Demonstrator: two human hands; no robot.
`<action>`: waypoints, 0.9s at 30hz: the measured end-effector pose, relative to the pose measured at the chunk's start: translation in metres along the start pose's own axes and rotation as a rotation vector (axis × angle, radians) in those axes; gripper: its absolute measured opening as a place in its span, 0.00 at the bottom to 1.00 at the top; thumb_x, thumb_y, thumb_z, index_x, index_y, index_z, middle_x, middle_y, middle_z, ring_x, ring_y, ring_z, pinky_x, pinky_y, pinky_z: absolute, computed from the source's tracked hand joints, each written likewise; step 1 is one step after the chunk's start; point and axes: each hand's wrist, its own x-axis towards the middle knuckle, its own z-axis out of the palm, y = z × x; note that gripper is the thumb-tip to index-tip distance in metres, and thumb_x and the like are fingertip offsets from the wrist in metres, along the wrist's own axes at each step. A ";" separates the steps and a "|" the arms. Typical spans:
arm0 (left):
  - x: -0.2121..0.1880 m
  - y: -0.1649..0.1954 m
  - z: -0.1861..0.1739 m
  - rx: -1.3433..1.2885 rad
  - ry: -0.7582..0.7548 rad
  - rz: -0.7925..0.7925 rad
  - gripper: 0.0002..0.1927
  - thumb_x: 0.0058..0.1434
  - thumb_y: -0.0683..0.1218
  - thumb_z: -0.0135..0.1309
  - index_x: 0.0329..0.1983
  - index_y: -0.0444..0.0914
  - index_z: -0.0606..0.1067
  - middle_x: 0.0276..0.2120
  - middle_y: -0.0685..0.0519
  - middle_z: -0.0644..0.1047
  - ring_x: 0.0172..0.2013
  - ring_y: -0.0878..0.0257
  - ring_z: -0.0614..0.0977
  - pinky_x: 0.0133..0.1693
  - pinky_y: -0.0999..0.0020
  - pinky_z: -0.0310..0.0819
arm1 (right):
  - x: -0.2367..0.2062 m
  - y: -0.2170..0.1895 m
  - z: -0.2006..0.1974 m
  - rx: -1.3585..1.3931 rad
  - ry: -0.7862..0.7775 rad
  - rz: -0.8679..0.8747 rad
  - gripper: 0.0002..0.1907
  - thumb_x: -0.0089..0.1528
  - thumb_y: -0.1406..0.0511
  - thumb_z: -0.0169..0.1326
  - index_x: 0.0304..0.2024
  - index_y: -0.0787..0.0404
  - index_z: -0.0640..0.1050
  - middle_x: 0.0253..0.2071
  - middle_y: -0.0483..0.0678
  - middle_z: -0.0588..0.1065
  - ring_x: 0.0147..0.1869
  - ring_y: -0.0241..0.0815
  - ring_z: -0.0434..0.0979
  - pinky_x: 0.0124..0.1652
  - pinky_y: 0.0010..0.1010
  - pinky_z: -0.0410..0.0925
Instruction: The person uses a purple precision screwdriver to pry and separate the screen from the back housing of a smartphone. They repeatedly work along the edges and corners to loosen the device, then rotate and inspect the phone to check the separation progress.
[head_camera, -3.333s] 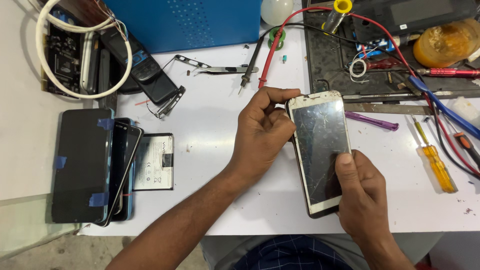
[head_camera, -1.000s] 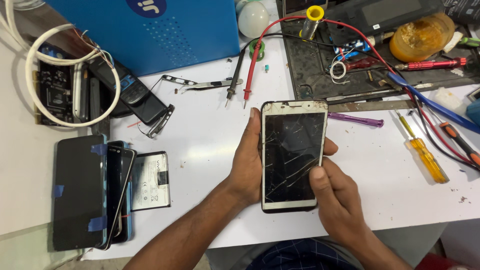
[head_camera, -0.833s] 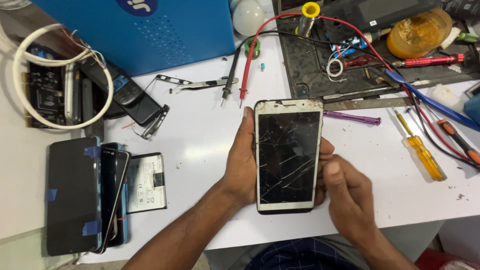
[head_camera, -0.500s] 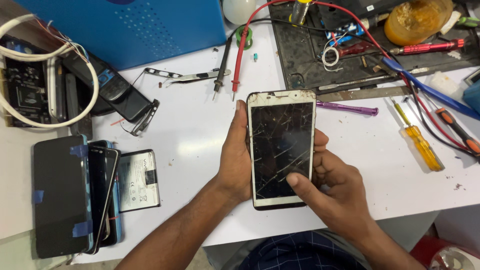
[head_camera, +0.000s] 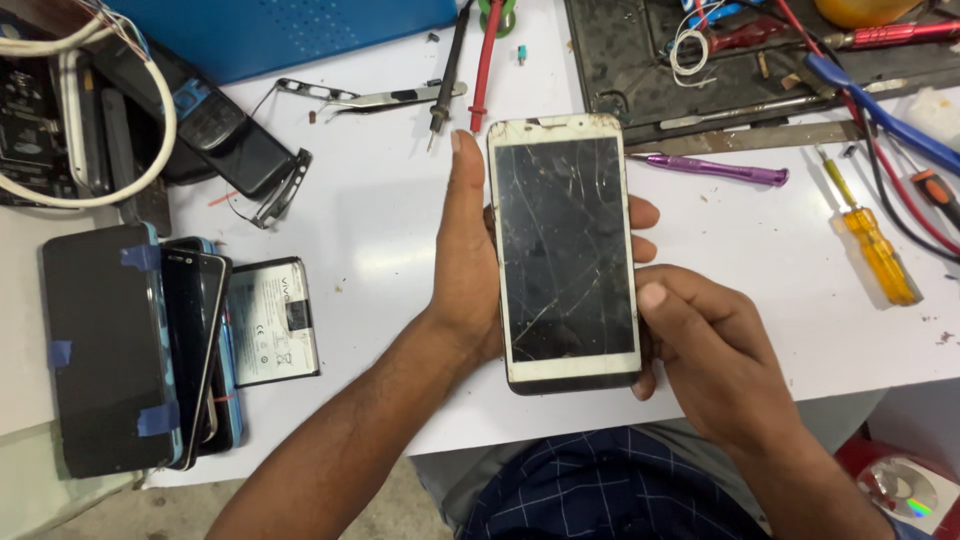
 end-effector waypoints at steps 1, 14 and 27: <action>0.001 0.002 0.001 0.019 0.025 -0.004 0.53 0.69 0.77 0.16 0.70 0.31 0.65 0.51 0.29 0.75 0.50 0.44 0.83 0.46 0.49 0.85 | -0.003 -0.002 0.000 0.024 -0.030 0.006 0.18 0.70 0.65 0.42 0.45 0.75 0.77 0.27 0.51 0.74 0.26 0.37 0.71 0.26 0.29 0.67; 0.000 0.004 0.002 -0.025 -0.007 0.068 0.51 0.72 0.76 0.18 0.69 0.30 0.66 0.50 0.30 0.76 0.49 0.45 0.83 0.43 0.49 0.86 | -0.014 0.003 -0.008 0.136 -0.187 0.023 0.38 0.55 0.71 0.50 0.68 0.79 0.64 0.33 0.68 0.80 0.28 0.43 0.78 0.29 0.31 0.72; -0.002 0.007 0.011 0.138 0.073 0.107 0.49 0.72 0.74 0.21 0.66 0.28 0.67 0.47 0.31 0.77 0.45 0.46 0.84 0.39 0.51 0.86 | -0.014 0.008 -0.012 0.174 -0.223 0.007 0.37 0.57 0.70 0.50 0.68 0.80 0.63 0.35 0.67 0.80 0.28 0.45 0.81 0.28 0.33 0.74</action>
